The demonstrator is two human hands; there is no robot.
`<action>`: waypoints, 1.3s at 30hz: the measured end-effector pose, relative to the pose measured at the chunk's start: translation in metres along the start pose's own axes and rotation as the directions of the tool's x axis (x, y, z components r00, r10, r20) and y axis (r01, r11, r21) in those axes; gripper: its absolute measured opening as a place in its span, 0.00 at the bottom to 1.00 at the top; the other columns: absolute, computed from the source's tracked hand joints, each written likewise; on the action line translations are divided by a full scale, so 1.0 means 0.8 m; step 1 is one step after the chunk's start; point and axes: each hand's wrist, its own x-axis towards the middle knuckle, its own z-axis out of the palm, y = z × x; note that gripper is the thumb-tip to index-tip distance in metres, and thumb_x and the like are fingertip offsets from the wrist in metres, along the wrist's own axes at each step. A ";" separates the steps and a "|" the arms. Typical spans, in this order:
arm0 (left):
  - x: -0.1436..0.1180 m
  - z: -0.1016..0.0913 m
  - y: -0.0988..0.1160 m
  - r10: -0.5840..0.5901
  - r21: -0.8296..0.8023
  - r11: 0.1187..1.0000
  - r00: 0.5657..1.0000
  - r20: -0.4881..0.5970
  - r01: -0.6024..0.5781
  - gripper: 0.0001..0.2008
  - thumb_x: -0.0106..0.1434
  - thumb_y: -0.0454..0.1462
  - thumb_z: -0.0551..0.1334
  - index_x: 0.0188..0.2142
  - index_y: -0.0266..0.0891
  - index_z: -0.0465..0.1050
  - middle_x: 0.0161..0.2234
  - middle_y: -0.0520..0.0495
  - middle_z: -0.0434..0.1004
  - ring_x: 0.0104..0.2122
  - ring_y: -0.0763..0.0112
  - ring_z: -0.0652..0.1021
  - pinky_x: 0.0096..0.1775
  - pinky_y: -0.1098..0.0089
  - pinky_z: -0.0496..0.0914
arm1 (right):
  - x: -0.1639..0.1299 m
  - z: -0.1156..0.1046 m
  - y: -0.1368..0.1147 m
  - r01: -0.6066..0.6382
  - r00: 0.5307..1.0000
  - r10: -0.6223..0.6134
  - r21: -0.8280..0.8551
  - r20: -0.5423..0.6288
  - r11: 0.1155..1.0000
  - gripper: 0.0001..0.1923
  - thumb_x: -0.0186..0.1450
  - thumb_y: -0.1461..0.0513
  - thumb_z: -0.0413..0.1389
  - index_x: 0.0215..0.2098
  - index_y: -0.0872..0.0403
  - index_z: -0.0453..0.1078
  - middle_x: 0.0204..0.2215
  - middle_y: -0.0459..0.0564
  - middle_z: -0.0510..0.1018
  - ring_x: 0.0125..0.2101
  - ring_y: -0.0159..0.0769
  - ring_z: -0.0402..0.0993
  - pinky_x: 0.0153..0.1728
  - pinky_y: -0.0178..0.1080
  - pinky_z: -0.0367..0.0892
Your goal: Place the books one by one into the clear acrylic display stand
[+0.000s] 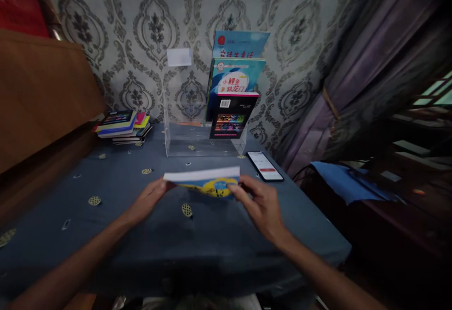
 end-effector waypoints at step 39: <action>0.126 0.039 -0.088 0.178 0.758 0.617 0.976 0.128 -0.212 0.15 0.72 0.32 0.51 0.52 0.35 0.72 0.47 0.41 0.77 0.45 0.60 0.75 0.47 0.59 0.71 | 0.077 0.116 0.179 0.155 0.834 -0.080 -0.091 0.546 0.984 0.23 0.74 0.60 0.43 0.62 0.56 0.68 0.63 0.59 0.70 0.66 0.44 0.61 0.67 0.60 0.53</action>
